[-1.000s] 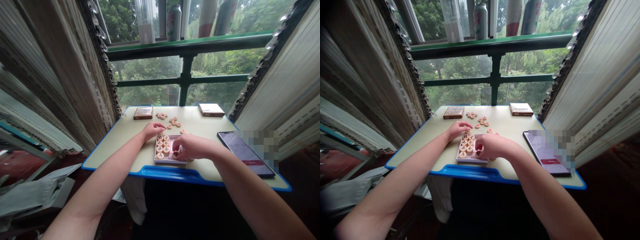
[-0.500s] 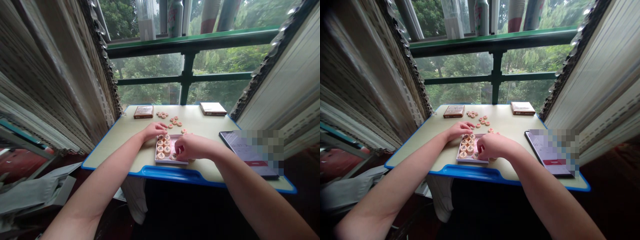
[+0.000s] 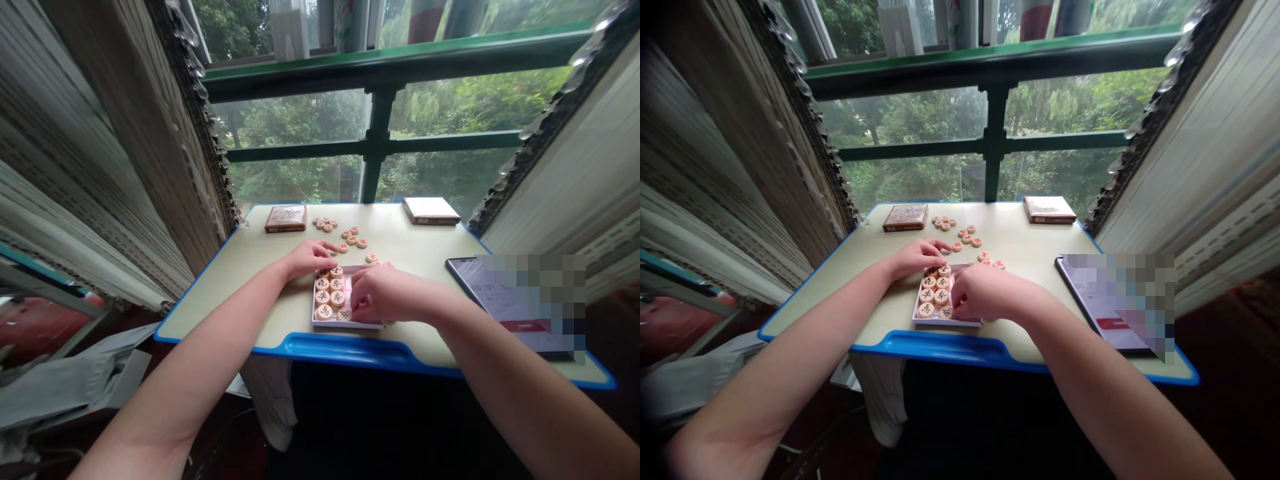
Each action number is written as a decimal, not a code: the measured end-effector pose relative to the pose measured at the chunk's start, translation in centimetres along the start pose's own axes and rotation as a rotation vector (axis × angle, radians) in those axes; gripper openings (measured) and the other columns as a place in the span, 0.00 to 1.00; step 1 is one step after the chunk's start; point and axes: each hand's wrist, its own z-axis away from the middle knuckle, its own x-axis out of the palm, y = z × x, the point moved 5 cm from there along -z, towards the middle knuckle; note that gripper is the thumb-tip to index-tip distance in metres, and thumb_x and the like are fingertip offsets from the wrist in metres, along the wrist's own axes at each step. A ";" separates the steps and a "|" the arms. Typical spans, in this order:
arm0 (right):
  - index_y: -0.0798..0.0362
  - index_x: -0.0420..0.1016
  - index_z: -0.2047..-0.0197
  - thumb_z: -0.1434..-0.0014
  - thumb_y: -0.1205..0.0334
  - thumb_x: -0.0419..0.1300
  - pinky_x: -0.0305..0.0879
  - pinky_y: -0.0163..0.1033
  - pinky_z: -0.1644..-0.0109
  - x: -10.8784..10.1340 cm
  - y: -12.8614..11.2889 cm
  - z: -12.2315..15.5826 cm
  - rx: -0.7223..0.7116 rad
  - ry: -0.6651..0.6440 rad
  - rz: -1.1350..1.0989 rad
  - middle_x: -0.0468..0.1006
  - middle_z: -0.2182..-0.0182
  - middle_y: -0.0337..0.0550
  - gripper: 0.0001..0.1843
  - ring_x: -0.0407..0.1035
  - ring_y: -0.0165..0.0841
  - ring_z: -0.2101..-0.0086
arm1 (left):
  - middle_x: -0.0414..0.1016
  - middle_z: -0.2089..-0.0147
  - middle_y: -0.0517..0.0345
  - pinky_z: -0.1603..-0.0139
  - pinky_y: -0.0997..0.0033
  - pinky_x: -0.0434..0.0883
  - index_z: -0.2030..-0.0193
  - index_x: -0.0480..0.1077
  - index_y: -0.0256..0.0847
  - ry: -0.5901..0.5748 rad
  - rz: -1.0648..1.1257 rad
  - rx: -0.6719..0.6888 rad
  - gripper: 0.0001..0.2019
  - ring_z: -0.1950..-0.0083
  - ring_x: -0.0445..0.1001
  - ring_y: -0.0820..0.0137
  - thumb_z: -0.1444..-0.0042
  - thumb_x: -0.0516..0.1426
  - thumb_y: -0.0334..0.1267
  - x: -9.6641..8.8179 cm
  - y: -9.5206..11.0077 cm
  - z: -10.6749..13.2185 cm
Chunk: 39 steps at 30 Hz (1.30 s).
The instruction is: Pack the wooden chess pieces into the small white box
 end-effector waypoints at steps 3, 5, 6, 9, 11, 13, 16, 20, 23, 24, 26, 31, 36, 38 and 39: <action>0.52 0.79 0.75 0.51 0.63 0.59 0.53 0.32 0.71 -0.1 0.0 0.1 -0.003 -0.006 -0.002 0.74 0.75 0.39 0.07 0.63 0.27 0.74 | 0.72 0.49 0.46 0.47 0.59 0.65 0.77 0.77 0.36 -0.005 0.014 -0.005 0.08 0.48 0.69 0.58 0.58 0.62 0.40 0.0 0.2 0.1; 0.51 0.80 0.73 0.51 0.64 0.58 0.54 0.32 0.70 -0.1 0.2 0.2 0.030 -0.012 -0.002 0.75 0.75 0.39 0.08 0.64 0.28 0.73 | 0.72 0.49 0.47 0.47 0.59 0.65 0.77 0.77 0.37 -0.009 0.031 -0.013 0.08 0.48 0.69 0.58 0.58 0.63 0.40 0.0 0.2 0.1; 0.51 0.80 0.73 0.51 0.65 0.59 0.55 0.32 0.69 -0.1 0.3 0.2 0.042 -0.015 -0.004 0.76 0.75 0.39 0.08 0.64 0.28 0.73 | 0.72 0.49 0.47 0.47 0.59 0.65 0.77 0.77 0.37 -0.010 0.040 -0.016 0.08 0.48 0.69 0.58 0.58 0.62 0.40 0.0 0.2 0.1; 0.51 0.80 0.72 0.51 0.64 0.59 0.57 0.33 0.67 0.1 0.4 0.0 0.034 -0.013 -0.012 0.76 0.74 0.40 0.07 0.66 0.30 0.71 | 0.73 0.50 0.47 0.47 0.60 0.65 0.76 0.77 0.37 -0.008 0.059 -0.024 0.07 0.48 0.69 0.59 0.57 0.62 0.39 0.1 0.2 0.1; 0.51 0.80 0.72 0.51 0.64 0.60 0.57 0.33 0.66 0.2 0.4 -0.1 0.012 -0.004 -0.010 0.76 0.74 0.40 0.07 0.66 0.30 0.70 | 0.72 0.50 0.47 0.48 0.61 0.66 0.76 0.77 0.36 -0.004 0.065 -0.034 0.07 0.49 0.70 0.59 0.57 0.62 0.39 0.1 0.1 0.0; 0.51 0.80 0.72 0.51 0.64 0.60 0.58 0.33 0.66 0.4 0.4 -0.3 -0.009 0.009 -0.006 0.76 0.74 0.41 0.07 0.66 0.31 0.69 | 0.72 0.49 0.47 0.49 0.61 0.66 0.76 0.77 0.35 0.001 0.072 -0.048 0.08 0.50 0.70 0.59 0.57 0.62 0.39 0.2 -0.1 0.0; 0.50 0.80 0.71 0.51 0.62 0.60 0.59 0.33 0.64 0.5 0.4 -0.4 -0.041 0.028 -0.008 0.76 0.72 0.41 0.06 0.66 0.31 0.68 | 0.72 0.49 0.47 0.48 0.60 0.66 0.76 0.77 0.35 0.001 0.077 -0.058 0.08 0.50 0.70 0.59 0.57 0.62 0.40 0.2 -0.2 0.0; 0.51 0.79 0.73 0.49 0.60 0.60 0.58 0.32 0.66 0.7 0.5 -0.4 -0.033 0.020 -0.019 0.75 0.73 0.40 0.07 0.66 0.30 0.69 | 0.71 0.48 0.46 0.48 0.59 0.65 0.76 0.77 0.35 -0.002 0.081 -0.061 0.09 0.50 0.70 0.59 0.57 0.61 0.39 0.2 -0.2 -0.1; 0.51 0.79 0.72 0.49 0.62 0.59 0.57 0.32 0.68 0.8 0.4 -0.4 -0.029 0.001 -0.019 0.75 0.74 0.40 0.07 0.66 0.29 0.71 | 0.71 0.48 0.45 0.50 0.59 0.66 0.77 0.77 0.34 0.003 0.083 -0.080 0.09 0.52 0.71 0.59 0.57 0.61 0.39 0.1 -0.2 -0.1; 0.51 0.79 0.71 0.50 0.62 0.59 0.56 0.32 0.68 0.7 0.4 -0.4 -0.027 -0.001 -0.017 0.76 0.74 0.39 0.07 0.65 0.29 0.71 | 0.71 0.48 0.45 0.50 0.59 0.66 0.77 0.77 0.34 0.000 0.083 -0.082 0.09 0.52 0.71 0.59 0.57 0.61 0.39 0.1 -0.2 0.0; 0.51 0.79 0.70 0.51 0.62 0.59 0.56 0.32 0.69 0.7 0.3 -0.4 -0.016 0.000 -0.016 0.75 0.74 0.39 0.07 0.65 0.28 0.73 | 0.71 0.48 0.45 0.50 0.60 0.66 0.77 0.77 0.34 -0.010 0.083 -0.073 0.10 0.52 0.71 0.59 0.58 0.62 0.40 0.1 0.0 0.1; 0.52 0.78 0.70 0.51 0.62 0.59 0.54 0.31 0.73 0.5 0.0 -0.4 0.020 -0.010 -0.009 0.75 0.75 0.38 0.07 0.62 0.26 0.77 | 0.71 0.48 0.45 0.50 0.60 0.66 0.77 0.77 0.34 -0.035 0.055 -0.052 0.11 0.51 0.70 0.58 0.57 0.62 0.43 0.0 0.0 0.1; 0.52 0.79 0.69 0.50 0.61 0.59 0.53 0.31 0.74 0.7 0.2 -0.5 0.053 -0.034 -0.038 0.75 0.75 0.38 0.09 0.61 0.25 0.78 | 0.71 0.48 0.46 0.48 0.60 0.65 0.77 0.77 0.35 -0.054 0.019 -0.042 0.12 0.49 0.69 0.58 0.56 0.61 0.44 -0.1 -0.1 0.1; 0.53 0.79 0.71 0.50 0.60 0.59 0.52 0.32 0.73 0.7 0.1 -0.5 0.040 -0.034 -0.033 0.75 0.76 0.38 0.08 0.61 0.25 0.78 | 0.70 0.46 0.46 0.45 0.60 0.64 0.76 0.77 0.36 -0.078 -0.017 -0.031 0.12 0.46 0.67 0.56 0.56 0.62 0.45 -0.1 0.0 0.2; 0.53 0.78 0.72 0.50 0.60 0.58 0.52 0.32 0.73 0.8 0.1 -0.5 0.031 -0.029 -0.022 0.74 0.77 0.38 0.08 0.61 0.26 0.78 | 0.69 0.45 0.47 0.42 0.59 0.62 0.74 0.78 0.37 -0.091 -0.039 -0.025 0.12 0.44 0.66 0.55 0.56 0.62 0.46 -0.1 0.0 0.3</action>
